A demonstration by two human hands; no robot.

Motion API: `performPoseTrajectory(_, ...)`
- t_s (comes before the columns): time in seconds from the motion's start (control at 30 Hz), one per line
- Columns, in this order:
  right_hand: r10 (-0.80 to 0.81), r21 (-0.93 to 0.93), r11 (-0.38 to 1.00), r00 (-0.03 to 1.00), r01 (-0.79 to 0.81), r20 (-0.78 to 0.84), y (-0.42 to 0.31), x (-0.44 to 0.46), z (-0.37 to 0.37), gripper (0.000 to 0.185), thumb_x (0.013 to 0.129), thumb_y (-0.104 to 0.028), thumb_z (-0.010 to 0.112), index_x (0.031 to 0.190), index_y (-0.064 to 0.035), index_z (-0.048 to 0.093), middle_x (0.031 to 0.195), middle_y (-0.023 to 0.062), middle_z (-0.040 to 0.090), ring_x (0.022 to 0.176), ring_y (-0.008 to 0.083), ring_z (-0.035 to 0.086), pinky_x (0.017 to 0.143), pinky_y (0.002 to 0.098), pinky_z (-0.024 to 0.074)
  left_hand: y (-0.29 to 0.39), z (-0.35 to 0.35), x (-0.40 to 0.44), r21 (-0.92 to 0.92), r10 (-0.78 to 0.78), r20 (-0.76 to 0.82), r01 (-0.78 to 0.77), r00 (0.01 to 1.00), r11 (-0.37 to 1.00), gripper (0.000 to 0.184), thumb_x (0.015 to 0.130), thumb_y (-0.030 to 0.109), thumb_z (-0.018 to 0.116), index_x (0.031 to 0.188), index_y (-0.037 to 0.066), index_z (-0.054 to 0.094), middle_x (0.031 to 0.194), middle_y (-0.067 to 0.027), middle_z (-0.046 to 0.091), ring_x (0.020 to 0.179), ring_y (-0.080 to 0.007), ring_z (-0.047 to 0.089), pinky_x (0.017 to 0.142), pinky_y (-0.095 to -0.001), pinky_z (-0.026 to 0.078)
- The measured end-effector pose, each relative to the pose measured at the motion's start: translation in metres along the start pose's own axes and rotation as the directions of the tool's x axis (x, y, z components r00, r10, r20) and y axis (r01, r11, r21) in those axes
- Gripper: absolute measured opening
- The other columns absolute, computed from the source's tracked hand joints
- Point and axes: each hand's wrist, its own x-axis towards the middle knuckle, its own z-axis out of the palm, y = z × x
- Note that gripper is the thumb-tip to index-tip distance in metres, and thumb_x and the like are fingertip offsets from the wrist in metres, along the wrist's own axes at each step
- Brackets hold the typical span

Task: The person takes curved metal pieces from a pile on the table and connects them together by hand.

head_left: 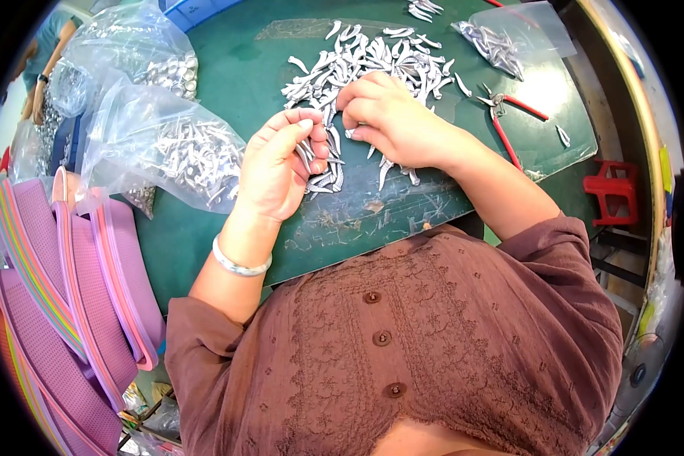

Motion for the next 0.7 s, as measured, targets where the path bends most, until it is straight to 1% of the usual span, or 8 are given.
performPoseTrajectory(0.07,0.057,0.188,0.981,0.997,-0.048,-0.044,0.003,0.003,-0.002,0.010,0.070,-0.005,0.058,0.079,-0.0048,0.053,0.090,0.0073,0.053,0.088,0.0252,0.046,0.079,0.0352,0.0363,0.000,0.001,-0.001,0.054,-0.018,-0.007,0.018,1.000,0.998,0.014,0.083,0.009,0.048,0.093,0.000,0.053,0.075,-0.0056,0.054,0.061,-0.0116,0.050,0.050,-0.0207,0.040)
performPoseTrajectory(0.1,0.040,0.210,0.977,0.997,-0.024,-0.071,0.004,0.003,-0.004,0.008,0.073,-0.003,0.057,0.081,-0.0031,0.053,0.085,0.0072,0.054,0.084,0.0221,0.049,0.077,0.0318,0.0381,0.000,0.001,-0.002,0.081,-0.026,-0.011,0.026,1.000,0.996,0.015,0.083,0.009,0.047,0.094,0.000,0.053,0.076,-0.0057,0.054,0.062,-0.0113,0.049,0.049,-0.0198,0.039)
performPoseTrajectory(0.2,0.193,0.509,0.855,0.972,-0.100,-0.134,0.001,0.004,0.000,0.008,0.074,-0.008,0.058,0.080,-0.0035,0.056,0.074,0.0050,0.054,0.074,0.0186,0.051,0.067,0.0289,0.0409,0.001,0.005,-0.004,0.157,-0.054,-0.006,0.054,0.999,0.986,0.014,0.084,0.010,0.049,0.091,0.000,0.055,0.073,-0.0048,0.054,0.059,-0.0104,0.049,0.047,-0.0193,0.038)
performPoseTrajectory(0.23,0.192,0.550,0.830,0.973,-0.093,-0.126,0.001,0.003,-0.001,0.010,0.076,-0.008,0.058,0.084,-0.0031,0.057,0.074,0.0048,0.056,0.071,0.0145,0.052,0.065,0.0255,0.0418,0.001,0.007,-0.006,0.156,-0.059,-0.001,0.059,0.998,0.986,0.013,0.084,0.009,0.049,0.090,0.000,0.056,0.073,-0.0045,0.055,0.058,-0.0099,0.050,0.047,-0.0193,0.038)
performPoseTrajectory(0.33,0.237,0.691,0.715,0.967,-0.110,-0.091,-0.003,0.003,0.001,0.009,0.077,-0.008,0.058,0.085,-0.0038,0.058,0.076,0.0036,0.057,0.073,0.0125,0.053,0.067,0.0244,0.0423,0.000,0.008,-0.006,0.143,-0.050,0.038,0.044,0.998,0.989,0.012,0.083,0.010,0.051,0.089,0.001,0.057,0.072,-0.0040,0.057,0.056,-0.0092,0.052,0.047,-0.0192,0.041)
performPoseTrajectory(0.43,0.198,0.683,0.721,0.979,-0.116,-0.043,-0.004,0.003,-0.001,0.008,0.078,-0.003,0.057,0.085,0.0000,0.056,0.083,0.0044,0.054,0.077,0.0114,0.050,0.071,0.0230,0.0404,0.000,0.008,-0.006,0.110,-0.036,0.044,0.031,0.998,0.993,0.012,0.083,0.010,0.052,0.090,0.002,0.057,0.072,-0.0039,0.057,0.057,-0.0092,0.053,0.047,-0.0191,0.041)
performPoseTrajectory(0.53,0.186,0.665,0.742,0.980,-0.090,-0.074,-0.006,0.003,-0.002,0.009,0.077,-0.002,0.058,0.085,0.0001,0.057,0.082,0.0043,0.055,0.077,0.0114,0.050,0.070,0.0229,0.0405,0.000,0.010,-0.008,0.105,-0.023,0.052,0.018,0.998,0.994,0.012,0.083,0.009,0.052,0.091,0.002,0.057,0.072,-0.0040,0.058,0.057,-0.0093,0.054,0.047,-0.0191,0.042)
performPoseTrajectory(0.7,0.211,0.696,0.712,0.974,-0.098,-0.078,-0.007,0.003,-0.001,0.010,0.076,-0.001,0.059,0.086,0.0002,0.057,0.081,0.0048,0.056,0.077,0.0117,0.052,0.069,0.0232,0.0412,0.000,0.010,-0.008,0.089,-0.015,0.049,0.011,0.999,0.996,0.012,0.083,0.009,0.053,0.091,0.002,0.058,0.072,-0.0039,0.058,0.057,-0.0092,0.054,0.047,-0.0188,0.042)
